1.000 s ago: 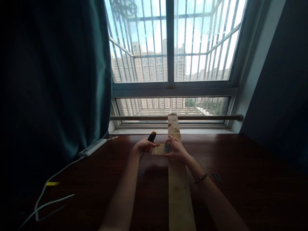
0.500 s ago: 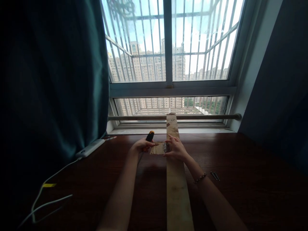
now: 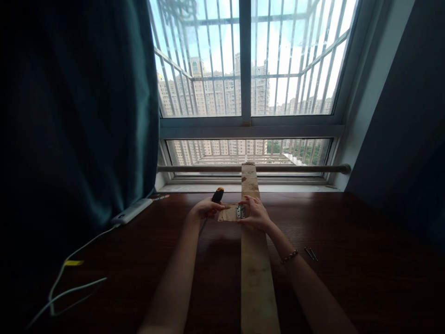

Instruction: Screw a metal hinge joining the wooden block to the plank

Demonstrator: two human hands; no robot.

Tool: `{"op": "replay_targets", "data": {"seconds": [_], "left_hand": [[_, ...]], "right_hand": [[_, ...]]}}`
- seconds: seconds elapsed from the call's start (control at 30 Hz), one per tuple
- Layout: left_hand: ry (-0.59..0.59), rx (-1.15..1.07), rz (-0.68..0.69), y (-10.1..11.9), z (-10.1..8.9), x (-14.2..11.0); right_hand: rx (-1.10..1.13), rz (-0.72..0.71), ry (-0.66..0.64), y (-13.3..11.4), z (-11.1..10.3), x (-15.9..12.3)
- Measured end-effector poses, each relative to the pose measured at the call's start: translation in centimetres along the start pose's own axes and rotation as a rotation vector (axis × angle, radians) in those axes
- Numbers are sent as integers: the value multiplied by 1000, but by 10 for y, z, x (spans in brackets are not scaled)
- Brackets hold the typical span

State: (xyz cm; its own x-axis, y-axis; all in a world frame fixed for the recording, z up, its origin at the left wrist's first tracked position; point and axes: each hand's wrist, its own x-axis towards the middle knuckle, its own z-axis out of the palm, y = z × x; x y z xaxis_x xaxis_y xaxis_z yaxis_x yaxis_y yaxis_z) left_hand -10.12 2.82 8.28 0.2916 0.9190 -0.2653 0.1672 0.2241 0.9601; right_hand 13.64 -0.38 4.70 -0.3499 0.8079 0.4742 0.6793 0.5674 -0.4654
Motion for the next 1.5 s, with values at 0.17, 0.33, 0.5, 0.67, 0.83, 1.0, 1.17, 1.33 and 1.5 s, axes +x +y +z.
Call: {"op": "replay_targets", "data": {"seconds": [0.17, 0.33, 0.5, 0.67, 0.83, 1.0, 1.17, 1.33, 1.5], "left_hand": [[13, 58, 5, 7, 1, -6], [146, 62, 100, 21, 1, -20], [258, -76, 353, 44, 4, -47], [354, -364, 641, 65, 19, -68], [323, -582, 798, 76, 41, -76], [409, -575, 860, 77, 62, -72], [404, -568, 840, 74, 79, -68], [316, -582, 860, 69, 91, -61], [277, -561, 849, 64, 94, -57]], "right_hand": [[19, 2, 12, 1, 0, 0], [39, -13, 20, 2, 0, -1], [27, -8, 10, 9, 2, -1], [5, -19, 2, 16, 5, 0], [-3, -22, -21, 17, 4, 1], [-10, -31, -27, 16, 3, 1], [-7, -35, -25, 18, 3, 1], [6, -42, -28, 20, 4, 2], [16, -6, -20, 21, 5, 2]]}}
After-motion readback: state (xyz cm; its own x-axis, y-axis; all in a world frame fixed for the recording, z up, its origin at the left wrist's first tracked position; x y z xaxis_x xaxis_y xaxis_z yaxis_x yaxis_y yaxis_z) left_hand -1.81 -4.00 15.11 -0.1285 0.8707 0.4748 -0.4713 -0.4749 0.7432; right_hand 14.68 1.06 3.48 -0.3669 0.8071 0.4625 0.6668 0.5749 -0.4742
